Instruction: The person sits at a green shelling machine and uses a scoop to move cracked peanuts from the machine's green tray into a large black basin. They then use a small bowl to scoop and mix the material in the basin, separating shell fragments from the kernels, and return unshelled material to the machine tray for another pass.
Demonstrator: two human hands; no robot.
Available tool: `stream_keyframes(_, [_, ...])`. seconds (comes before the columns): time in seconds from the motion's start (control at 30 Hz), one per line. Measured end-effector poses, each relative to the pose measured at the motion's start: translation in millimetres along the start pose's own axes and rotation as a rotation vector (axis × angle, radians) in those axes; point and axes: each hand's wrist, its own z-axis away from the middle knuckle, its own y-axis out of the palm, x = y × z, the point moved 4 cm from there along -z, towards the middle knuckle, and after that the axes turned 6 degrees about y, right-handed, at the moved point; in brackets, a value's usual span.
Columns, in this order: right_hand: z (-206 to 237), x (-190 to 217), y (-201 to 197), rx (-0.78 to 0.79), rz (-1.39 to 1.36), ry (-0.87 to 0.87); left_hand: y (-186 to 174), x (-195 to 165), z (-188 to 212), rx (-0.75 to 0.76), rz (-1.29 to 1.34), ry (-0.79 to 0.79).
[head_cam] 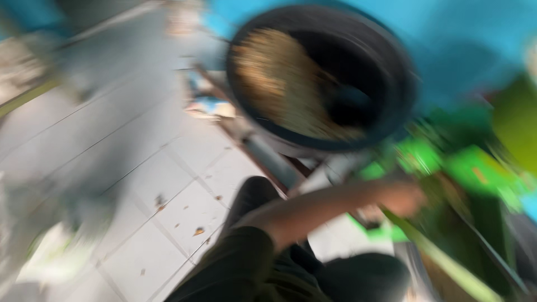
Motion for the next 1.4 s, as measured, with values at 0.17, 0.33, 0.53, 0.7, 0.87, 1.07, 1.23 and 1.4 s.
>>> stream_keyframes(0.17, [23.2,-11.1,-14.4,0.059,0.085,0.036,7.3,2.1,7.5,0.310,0.048,-0.145])
stream_keyframes(0.33, [12.9,20.6,-34.4,0.083,-0.125,0.048,-12.2,0.4,12.6,0.507,0.054,-0.364])
stream_keyframes(0.53, [-1.3,36.1,-45.7,0.134,-0.213,0.134,-8.0,1.3,0.7,0.453,-0.204,-0.244])
stream_keyframes(0.7, [-6.0,17.9,-32.4,0.087,-0.205,0.081,-21.5,-2.1,-8.8,-0.045,-0.437,-0.032])
stream_keyframes(0.87, [18.2,-18.7,-99.5,0.080,-0.356,0.318,-21.4,-15.3,-19.1,0.240,0.073,0.101])
stream_keyframes(1.07, [29.8,-21.0,-145.2,0.122,-0.149,0.379,-6.9,1.9,-57.8,0.398,-0.301,0.133])
stream_keyframes(1.23, [19.8,-6.4,-134.9,0.146,-0.073,0.283,-4.7,28.2,-61.5,0.221,-0.121,-0.037])
stream_keyframes(1.4, [1.5,-1.3,-79.0,0.147,-0.157,0.200,-40.8,46.5,-21.0,-0.252,-0.154,-0.033])
